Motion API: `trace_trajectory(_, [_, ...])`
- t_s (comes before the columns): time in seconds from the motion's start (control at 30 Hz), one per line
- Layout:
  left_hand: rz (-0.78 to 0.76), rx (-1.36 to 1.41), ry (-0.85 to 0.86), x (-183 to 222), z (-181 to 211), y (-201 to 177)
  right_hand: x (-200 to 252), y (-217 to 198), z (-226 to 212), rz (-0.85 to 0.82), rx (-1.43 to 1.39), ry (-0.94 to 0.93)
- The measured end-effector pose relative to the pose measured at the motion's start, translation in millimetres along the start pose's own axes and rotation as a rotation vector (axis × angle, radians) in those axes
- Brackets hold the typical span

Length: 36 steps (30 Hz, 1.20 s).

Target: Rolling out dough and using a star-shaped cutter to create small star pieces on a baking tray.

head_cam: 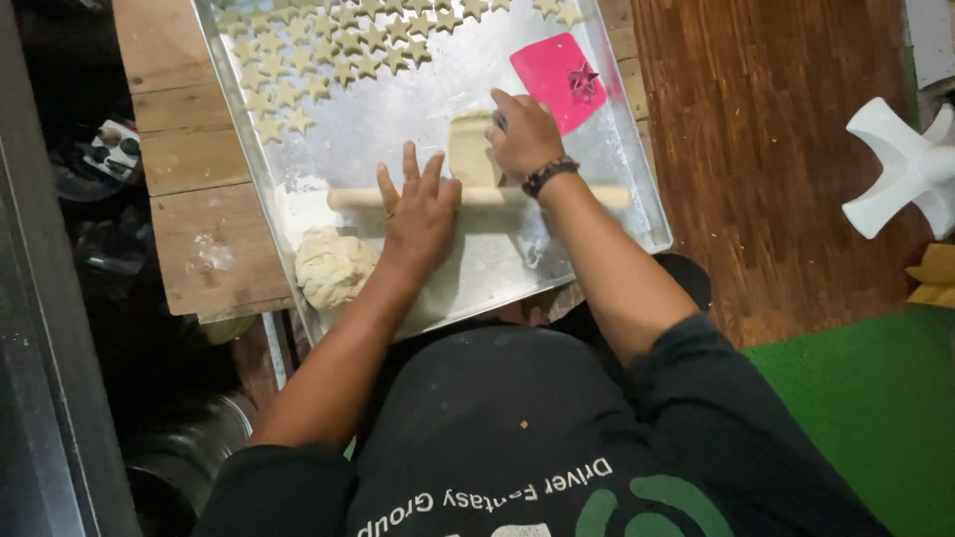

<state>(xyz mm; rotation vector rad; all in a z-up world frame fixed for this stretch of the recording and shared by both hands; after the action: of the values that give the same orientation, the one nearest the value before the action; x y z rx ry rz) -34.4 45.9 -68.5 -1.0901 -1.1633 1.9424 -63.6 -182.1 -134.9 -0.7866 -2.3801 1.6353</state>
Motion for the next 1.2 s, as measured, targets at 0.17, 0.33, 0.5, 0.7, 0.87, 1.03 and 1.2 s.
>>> trace_trajectory(0.17, [0.022,0.026,0.068,16.2,10.8,-23.6,-15.9,2.6,-1.7,-0.309,0.037,0.213])
trace_trajectory(0.33, [0.051,0.021,0.122,27.6,12.2,-43.4,4.1,-28.7,-25.8,-0.299,-0.159,0.220])
trace_trajectory(0.5, [0.016,0.034,0.171,38.5,12.3,-53.4,28.5,-54.0,-48.0,-0.453,-0.325,0.232])
trace_trajectory(0.7, [0.016,0.007,0.173,40.8,14.5,-46.4,47.2,-74.7,-67.2,-0.512,-0.295,0.173])
trace_trajectory(0.87, [0.001,-0.006,0.128,28.3,11.3,-29.6,49.0,-64.4,-26.4,-0.248,-0.132,0.053])
trace_trajectory(1.03, [-0.078,0.008,0.120,11.3,10.3,-18.8,91.2,-74.6,-29.6,-0.027,0.065,0.004])
trace_trajectory(1.2, [-0.200,0.039,0.089,6.9,10.7,-14.8,122.2,-93.0,-69.3,0.218,0.210,-0.030])
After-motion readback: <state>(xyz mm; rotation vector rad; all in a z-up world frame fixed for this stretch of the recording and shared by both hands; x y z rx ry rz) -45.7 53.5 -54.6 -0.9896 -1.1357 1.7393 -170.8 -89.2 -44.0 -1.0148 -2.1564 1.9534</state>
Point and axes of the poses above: each hand's wrist, its own x-axis away from the middle knuckle, its own y-axis out of the palm, z = x × y, the point moved 6 cm from there along -x, towards the middle knuckle, and after that the axes turned 3 degrees about -y, right-handed, at the moved point
